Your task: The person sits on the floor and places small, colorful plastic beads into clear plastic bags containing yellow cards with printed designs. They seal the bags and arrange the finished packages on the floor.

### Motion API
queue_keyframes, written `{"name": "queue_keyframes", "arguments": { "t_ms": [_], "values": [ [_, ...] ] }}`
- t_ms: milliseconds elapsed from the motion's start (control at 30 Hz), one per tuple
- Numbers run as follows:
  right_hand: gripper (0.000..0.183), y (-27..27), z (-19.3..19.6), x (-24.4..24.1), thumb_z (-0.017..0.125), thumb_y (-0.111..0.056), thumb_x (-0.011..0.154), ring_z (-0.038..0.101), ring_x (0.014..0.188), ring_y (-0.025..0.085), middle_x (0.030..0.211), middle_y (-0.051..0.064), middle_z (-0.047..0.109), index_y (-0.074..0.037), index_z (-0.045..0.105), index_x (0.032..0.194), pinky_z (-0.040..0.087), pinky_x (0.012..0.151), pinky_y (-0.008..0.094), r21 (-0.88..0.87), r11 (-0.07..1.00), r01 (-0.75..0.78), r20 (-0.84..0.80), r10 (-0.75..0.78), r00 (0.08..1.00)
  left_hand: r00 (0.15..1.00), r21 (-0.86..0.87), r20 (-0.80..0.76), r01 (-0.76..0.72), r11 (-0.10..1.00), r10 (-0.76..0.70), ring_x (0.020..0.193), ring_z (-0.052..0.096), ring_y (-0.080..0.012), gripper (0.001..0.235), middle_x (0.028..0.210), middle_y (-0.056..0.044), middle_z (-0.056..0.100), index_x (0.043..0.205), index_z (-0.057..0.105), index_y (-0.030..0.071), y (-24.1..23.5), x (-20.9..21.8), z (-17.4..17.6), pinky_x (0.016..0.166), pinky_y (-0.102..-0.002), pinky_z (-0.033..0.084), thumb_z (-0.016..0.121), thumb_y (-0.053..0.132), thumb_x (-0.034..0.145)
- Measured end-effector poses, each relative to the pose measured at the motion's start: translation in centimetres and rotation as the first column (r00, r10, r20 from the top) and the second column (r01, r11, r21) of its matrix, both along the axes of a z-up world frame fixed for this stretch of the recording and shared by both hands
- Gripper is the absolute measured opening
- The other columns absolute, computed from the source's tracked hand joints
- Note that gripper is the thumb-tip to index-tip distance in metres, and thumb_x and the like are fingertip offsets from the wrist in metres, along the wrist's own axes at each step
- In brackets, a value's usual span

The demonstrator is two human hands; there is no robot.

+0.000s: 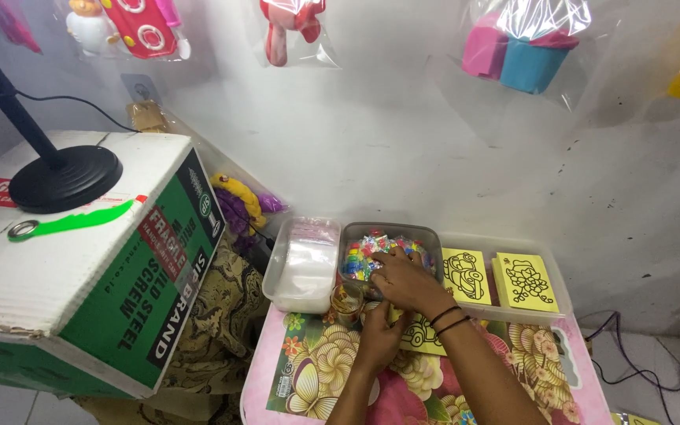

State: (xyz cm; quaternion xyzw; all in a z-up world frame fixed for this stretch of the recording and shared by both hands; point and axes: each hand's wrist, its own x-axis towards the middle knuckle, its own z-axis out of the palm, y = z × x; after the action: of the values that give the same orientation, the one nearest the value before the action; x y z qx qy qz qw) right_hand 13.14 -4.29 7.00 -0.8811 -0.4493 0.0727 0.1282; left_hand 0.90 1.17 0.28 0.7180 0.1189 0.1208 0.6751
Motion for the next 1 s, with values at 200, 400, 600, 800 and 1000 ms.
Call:
{"name": "queue_keyframes", "arguments": {
  "t_ms": [200,400,600,800,1000],
  "values": [
    [0.043,-0.3,-0.8,0.0,0.042,-0.028,0.094,0.049,0.11,0.024,0.126,0.005,0.066,-0.004,0.078,0.091,0.033,0.097,0.042,0.065,0.997,-0.04,0.092,0.034,0.995,1.0,-0.035,-0.025,-0.008,0.999,0.007,0.077,0.074,-0.0136,0.026,0.098,-0.007,0.08,0.116,0.071,0.003,0.0,0.0,-0.3,0.067,-0.025,0.058,0.066,0.012,0.092],
    [0.036,-0.7,-1.2,0.2,0.049,-0.029,0.095,0.054,0.102,0.024,0.107,0.003,0.069,-0.007,0.078,0.097,0.038,0.093,0.042,0.187,0.982,0.01,0.113,-0.031,0.993,1.0,-0.029,0.003,-0.001,1.0,0.002,0.077,0.074,-0.013,0.025,0.098,-0.007,0.08,0.115,0.072,0.005,-0.1,-0.1,0.0,0.067,-0.026,0.057,0.069,0.016,0.093],
    [0.046,-0.7,-0.2,-0.5,0.042,-0.034,0.096,0.05,0.125,0.017,0.141,-0.003,0.063,-0.008,0.079,0.105,0.031,0.105,0.041,0.138,0.99,-0.011,0.066,0.002,0.998,0.997,-0.039,0.069,-0.013,0.999,0.016,0.073,0.072,-0.0125,0.026,0.095,-0.007,0.081,0.113,0.073,0.002,-0.1,0.0,-0.4,0.064,-0.025,0.056,0.07,0.016,0.092],
    [0.058,-0.4,-0.1,-0.6,0.036,-0.04,0.103,0.053,0.116,0.021,0.131,0.001,0.066,-0.005,0.079,0.085,0.031,0.106,0.049,0.036,0.999,0.005,0.082,-0.008,0.997,0.999,-0.017,0.033,-0.032,0.999,0.033,0.075,0.072,-0.0144,0.022,0.095,-0.009,0.079,0.109,0.071,0.0,-0.2,0.2,-1.0,0.067,-0.026,0.057,0.069,0.014,0.092],
    [0.054,-0.6,-0.1,-0.9,0.036,-0.04,0.104,0.055,0.097,0.022,0.098,0.003,0.071,-0.009,0.075,0.085,0.036,0.096,0.044,0.095,0.995,0.037,0.126,-0.048,0.991,0.999,-0.02,0.025,-0.024,0.999,0.025,0.075,0.072,-0.0133,0.024,0.096,-0.007,0.08,0.113,0.072,0.002,-0.3,-0.1,-0.3,0.066,-0.026,0.056,0.068,0.015,0.093]
  ]
}}
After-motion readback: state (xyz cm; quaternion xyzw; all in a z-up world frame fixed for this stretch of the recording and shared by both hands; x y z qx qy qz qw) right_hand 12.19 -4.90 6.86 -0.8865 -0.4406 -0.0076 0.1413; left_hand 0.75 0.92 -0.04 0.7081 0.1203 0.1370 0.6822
